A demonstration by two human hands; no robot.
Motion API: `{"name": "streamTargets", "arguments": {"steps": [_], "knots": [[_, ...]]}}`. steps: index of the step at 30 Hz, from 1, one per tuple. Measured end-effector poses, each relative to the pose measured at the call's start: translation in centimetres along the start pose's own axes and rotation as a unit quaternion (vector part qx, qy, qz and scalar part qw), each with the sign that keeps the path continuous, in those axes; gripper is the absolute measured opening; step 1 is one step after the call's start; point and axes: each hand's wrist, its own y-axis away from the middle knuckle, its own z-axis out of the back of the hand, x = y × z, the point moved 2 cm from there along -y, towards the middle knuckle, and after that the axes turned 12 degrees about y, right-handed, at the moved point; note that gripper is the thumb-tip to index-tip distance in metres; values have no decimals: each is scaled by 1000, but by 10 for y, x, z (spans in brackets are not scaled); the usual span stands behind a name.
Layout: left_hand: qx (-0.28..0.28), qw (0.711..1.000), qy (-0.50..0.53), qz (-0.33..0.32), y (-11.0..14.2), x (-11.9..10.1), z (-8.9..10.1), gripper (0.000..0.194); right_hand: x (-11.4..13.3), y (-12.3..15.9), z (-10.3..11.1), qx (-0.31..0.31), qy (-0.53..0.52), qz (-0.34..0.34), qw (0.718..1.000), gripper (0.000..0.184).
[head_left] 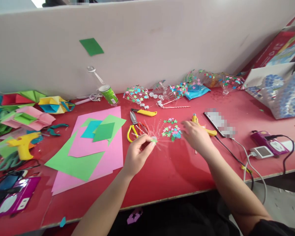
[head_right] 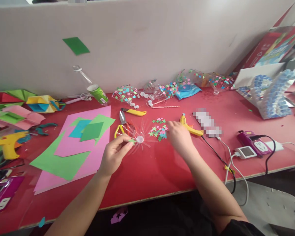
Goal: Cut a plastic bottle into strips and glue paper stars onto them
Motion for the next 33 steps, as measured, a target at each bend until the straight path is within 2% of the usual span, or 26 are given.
{"name": "streamTargets", "arguments": {"steps": [2,4,6,10,14,16,18,19,20,21,22,24,25,28,31,33], "knots": [[-7,1000,11,12,-1,2,5,16,-30,-6,-10,11,127,-90,988,24],[-4,999,18,30,-3,3,8,16,-52,-9,-20,19,167,-140,976,25],[0,999,25,48,-5,4,9,16,-62,-10,-28,25,169,-146,974,24],[3,996,49,78,-9,2,6,17,-66,-6,-33,22,168,-149,974,28],[0,992,74,98,-15,-7,5,16,-73,-6,-37,45,141,-176,973,29],[-4,991,85,106,-18,-12,5,15,-74,-9,-37,36,121,-173,977,28],[-8,990,94,104,-21,-15,6,14,-70,-13,-33,-8,31,-174,984,30],[-11,990,98,99,-22,-14,7,14,-66,-14,-29,-35,-53,-175,982,32],[-14,990,103,93,-22,-13,7,14,-61,-15,-23,-66,-171,-182,966,33],[-19,990,110,87,-22,-10,8,15,-54,-16,-17,-67,-299,-175,936,35],[-26,989,119,84,-21,-7,9,15,-44,-16,-11,-56,-418,-157,893,36],[-43,987,133,75,-18,1,11,15,-23,-16,1,-20,-577,-110,809,35],[-57,987,132,72,-16,4,11,15,-13,-15,5,0,-610,-97,787,38],[-87,989,104,56,-9,10,11,14,14,-9,5,67,-640,-71,762,32],[-63,993,83,49,-2,12,5,17,30,4,-6,63,-631,-56,771,21],[-43,996,68,49,1,13,1,19,36,14,-13,80,-619,-22,781,22]]}}
